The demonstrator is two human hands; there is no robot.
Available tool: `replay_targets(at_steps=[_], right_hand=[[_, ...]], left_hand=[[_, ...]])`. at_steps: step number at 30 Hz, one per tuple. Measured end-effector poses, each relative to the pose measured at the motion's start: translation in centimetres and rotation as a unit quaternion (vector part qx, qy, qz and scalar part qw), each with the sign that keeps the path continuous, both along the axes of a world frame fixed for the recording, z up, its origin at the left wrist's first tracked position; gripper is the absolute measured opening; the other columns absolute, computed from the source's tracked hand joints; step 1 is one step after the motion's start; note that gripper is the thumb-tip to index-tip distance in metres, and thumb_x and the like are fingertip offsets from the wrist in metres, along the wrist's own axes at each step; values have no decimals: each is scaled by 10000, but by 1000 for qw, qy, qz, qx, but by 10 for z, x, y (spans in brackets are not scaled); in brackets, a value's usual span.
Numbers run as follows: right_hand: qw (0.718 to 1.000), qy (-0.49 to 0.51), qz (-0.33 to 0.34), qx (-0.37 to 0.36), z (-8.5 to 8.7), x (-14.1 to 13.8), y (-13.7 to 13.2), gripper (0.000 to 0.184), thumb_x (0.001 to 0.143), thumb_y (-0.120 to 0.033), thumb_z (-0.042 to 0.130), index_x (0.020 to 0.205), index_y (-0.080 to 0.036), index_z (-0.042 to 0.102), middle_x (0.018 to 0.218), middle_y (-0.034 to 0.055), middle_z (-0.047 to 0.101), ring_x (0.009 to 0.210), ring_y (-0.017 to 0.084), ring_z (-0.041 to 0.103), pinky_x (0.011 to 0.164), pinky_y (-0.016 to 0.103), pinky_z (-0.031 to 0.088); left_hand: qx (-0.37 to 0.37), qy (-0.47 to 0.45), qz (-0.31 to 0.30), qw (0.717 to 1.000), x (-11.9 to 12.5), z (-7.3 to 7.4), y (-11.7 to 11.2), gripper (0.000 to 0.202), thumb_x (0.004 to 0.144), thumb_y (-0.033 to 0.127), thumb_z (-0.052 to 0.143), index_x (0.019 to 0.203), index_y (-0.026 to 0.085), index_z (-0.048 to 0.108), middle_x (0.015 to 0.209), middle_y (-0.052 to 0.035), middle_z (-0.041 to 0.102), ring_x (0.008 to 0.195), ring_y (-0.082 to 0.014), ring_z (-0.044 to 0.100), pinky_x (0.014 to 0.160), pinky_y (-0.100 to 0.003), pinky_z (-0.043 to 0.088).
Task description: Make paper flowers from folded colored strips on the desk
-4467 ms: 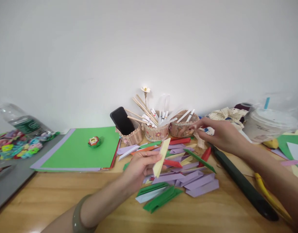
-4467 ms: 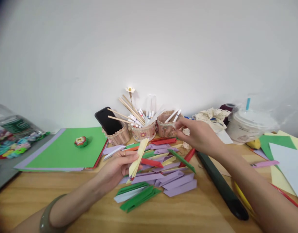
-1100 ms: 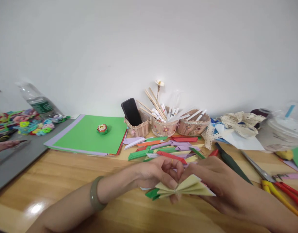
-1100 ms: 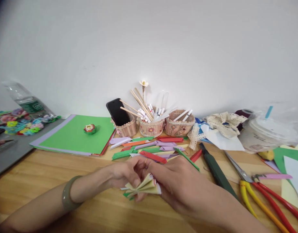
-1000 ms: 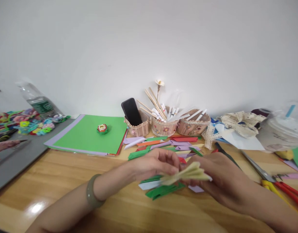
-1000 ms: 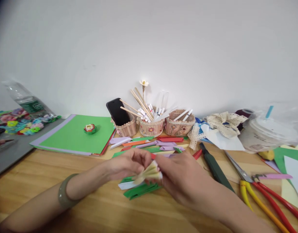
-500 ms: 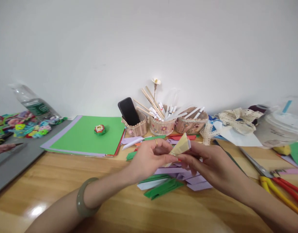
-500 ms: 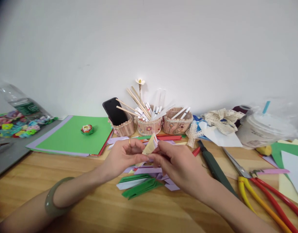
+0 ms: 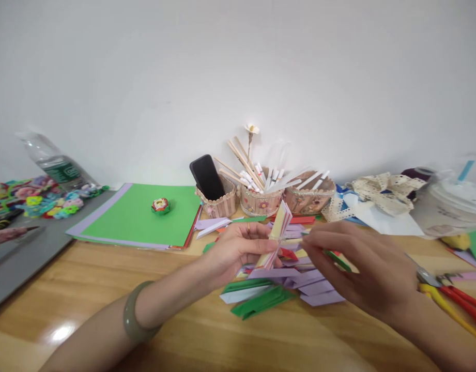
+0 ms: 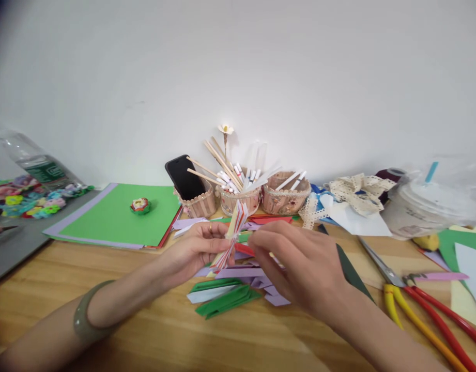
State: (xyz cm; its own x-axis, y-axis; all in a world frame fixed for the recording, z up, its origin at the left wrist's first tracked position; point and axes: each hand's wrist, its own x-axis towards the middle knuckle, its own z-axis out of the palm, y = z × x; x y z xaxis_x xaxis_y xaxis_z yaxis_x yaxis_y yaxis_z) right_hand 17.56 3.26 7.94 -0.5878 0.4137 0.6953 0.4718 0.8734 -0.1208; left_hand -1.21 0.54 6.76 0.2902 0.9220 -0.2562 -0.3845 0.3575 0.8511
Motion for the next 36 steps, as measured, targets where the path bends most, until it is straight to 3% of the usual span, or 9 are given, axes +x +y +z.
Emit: replay_targets(at_steps=[4, 13, 19, 25, 30, 36], right_hand=[[997, -49, 10, 63, -9, -3, -1, 138, 809, -158, 551, 932, -213, 525, 804, 38, 686, 655, 148, 630, 572, 250, 425], [999, -45, -20, 22, -7, -10, -2, 81, 812, -165, 472, 753, -203, 511, 628, 13, 649, 500, 122, 573, 468, 234, 395], [995, -51, -55, 70, -11, -12, -2, 132, 752, -142, 465, 638, -196, 503, 516, -7, 603, 412, 109, 523, 414, 229, 355], [996, -25, -67, 55, -12, -13, 0, 157, 735, -156, 449, 600, -176, 524, 482, -5, 587, 378, 104, 526, 386, 212, 360], [998, -29, -50, 39, -12, -11, 0, 139, 716, -136, 475, 591, -170, 528, 476, -16, 572, 387, 98, 523, 394, 208, 375], [999, -8, -43, 6, -9, -10, 0, 120, 707, -130, 494, 602, -175, 532, 476, -31, 568, 379, 86, 508, 383, 203, 373]], left_hand=[[-5, -12, -8, 1000, 0, -5, 0, 259, 522, 243, 782, 686, 124, 620, 613, -2, 600, 537, -103, 574, 548, -225, 402], [-20, -34, 16, 999, 6, -8, -2, 328, 501, 207, 793, 750, 106, 605, 686, -18, 606, 590, -102, 569, 619, -247, 433], [-22, -40, 47, 998, 9, -13, -3, 403, 486, 144, 788, 836, 115, 592, 779, -30, 621, 659, -108, 581, 637, -244, 436], [2, -48, 36, 998, 10, -16, -4, 380, 514, 130, 779, 852, 143, 605, 658, 5, 625, 579, -94, 580, 563, -214, 421], [21, -31, 41, 998, 8, -17, -2, 407, 537, 166, 775, 919, 144, 636, 678, -9, 633, 600, -100, 576, 597, -233, 427], [30, -18, 91, 995, 4, -11, 0, 245, 509, 172, 786, 722, 120, 675, 629, 0, 629, 540, -67, 546, 564, -206, 418]])
